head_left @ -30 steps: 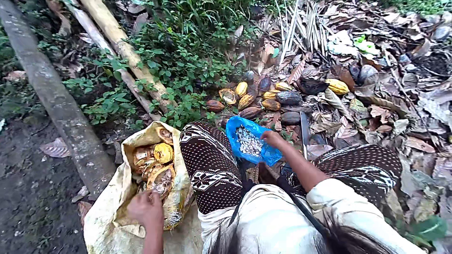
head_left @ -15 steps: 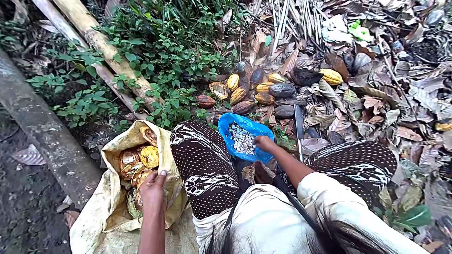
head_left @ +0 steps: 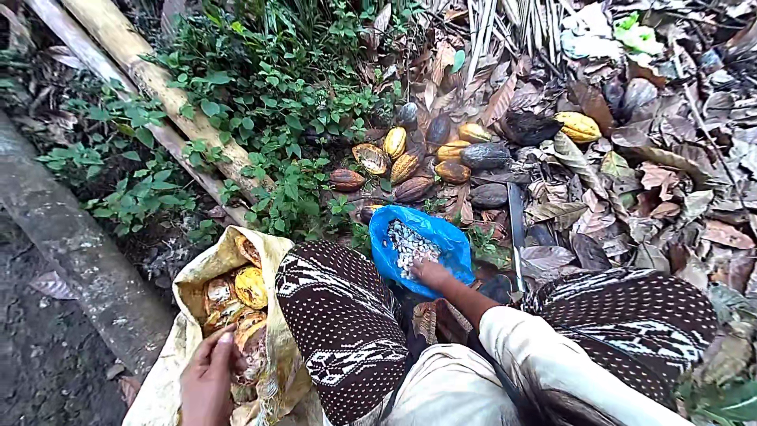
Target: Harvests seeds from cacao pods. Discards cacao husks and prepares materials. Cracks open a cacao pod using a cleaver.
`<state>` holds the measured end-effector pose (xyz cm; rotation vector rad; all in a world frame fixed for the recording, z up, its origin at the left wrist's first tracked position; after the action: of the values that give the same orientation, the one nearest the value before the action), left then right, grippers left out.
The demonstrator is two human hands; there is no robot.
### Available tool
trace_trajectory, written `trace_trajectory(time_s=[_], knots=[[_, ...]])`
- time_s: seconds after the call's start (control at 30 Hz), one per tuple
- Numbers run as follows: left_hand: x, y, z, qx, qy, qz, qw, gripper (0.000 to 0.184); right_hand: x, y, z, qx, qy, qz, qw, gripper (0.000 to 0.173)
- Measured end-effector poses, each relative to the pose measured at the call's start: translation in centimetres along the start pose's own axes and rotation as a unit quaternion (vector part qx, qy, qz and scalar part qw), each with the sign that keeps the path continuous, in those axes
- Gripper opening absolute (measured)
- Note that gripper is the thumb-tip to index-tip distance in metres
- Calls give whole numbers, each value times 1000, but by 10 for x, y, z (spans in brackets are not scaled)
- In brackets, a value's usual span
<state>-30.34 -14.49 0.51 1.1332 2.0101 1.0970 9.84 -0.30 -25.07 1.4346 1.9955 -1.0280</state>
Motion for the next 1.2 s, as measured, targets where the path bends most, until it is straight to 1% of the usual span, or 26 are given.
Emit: trace_trajectory(time_s=[0.07, 0.1, 0.13, 0.2, 0.3, 0.37, 0.4, 0.47, 0.5, 0.57, 0.63, 0.67, 0.73, 0.77, 0.83, 0.9, 0.97, 1.03, 1.07, 1.1, 1.13, 1.2], knots=[[6, 14, -10, -59, 97, -2, 994, 24, -2, 6, -2, 8, 8, 7, 1000, 38], [11, 24, -12, -86, 135, 3, 987, 21, -3, 11, -6, 30, 23, 16, 999, 35], [18, 36, -12, -108, 160, 17, 981, 19, -4, 14, -12, 65, 41, 28, 997, 33], [37, 65, -6, -151, 174, 76, 970, 18, -6, 21, -30, 150, 52, 63, 985, 30], [63, 126, 21, -223, 132, 195, 946, 17, -12, 24, -58, 276, 27, 96, 956, 26], [69, 176, 50, -261, 73, 261, 927, 18, -19, 22, -72, 341, 40, 98, 934, 26], [68, 199, 67, -276, 36, 281, 918, 18, -23, 21, -77, 372, 46, 96, 922, 27], [61, 240, 105, -303, -18, 294, 907, 17, -33, 19, -87, 439, 43, 86, 893, 28], [55, 255, 124, -318, -40, 282, 904, 17, -37, 19, -91, 465, 42, 74, 881, 27], [43, 268, 166, -341, -96, 241, 903, 16, -54, 12, -104, 489, 41, 39, 871, 25], [31, 262, 212, -336, -157, 173, 912, 17, -76, 2, -120, 477, 68, -16, 876, 24], [26, 252, 236, -320, -187, 131, 919, 18, -86, -3, -126, 466, 88, -37, 880, 23], [17, 220, 281, -246, -236, 61, 938, 26, -105, -8, -134, 470, 127, -54, 872, 24], [12, 199, 301, -198, -249, 38, 947, 32, -113, -9, -136, 491, 148, -48, 857, 24], [1, 154, 330, -123, -267, 6, 956, 45, -124, -6, -135, 563, 180, -24, 806, 25], [-10, 122, 350, -109, -279, -24, 954, 54, -129, -2, -129, 633, 190, -10, 751, 27], [-18, 118, 361, -130, -292, -23, 947, 59, -131, -1, -121, 706, 189, -5, 683, 27], [-21, 120, 366, -153, -291, -1, 944, 57, -133, -1, -114, 778, 183, -13, 601, 27], [-20, 121, 368, -161, -286, 10, 944, 55, -133, -1, -112, 802, 178, -17, 570, 28], [-19, 120, 368, -165, -277, 22, 946, 54, -133, -2, -112, 814, 173, -19, 554, 28], [-18, 117, 368, -163, -263, 34, 950, 53, -133, -4, -112, 818, 169, -17, 550, 28], [-14, 112, 368, -136, -239, 55, 960, 50, -135, -9, -113, 809, 169, -15, 562, 27]])
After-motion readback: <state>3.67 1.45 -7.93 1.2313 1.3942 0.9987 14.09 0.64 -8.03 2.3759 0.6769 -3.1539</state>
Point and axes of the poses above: each hand's wrist, its own x-axis towards the middle knuckle, its own z-axis out of the palm, y = z × x, the point moved 6 cm from there along x, towards the middle knuckle, and after that the axes turned 11 degrees about z, right-handed, at the moved point
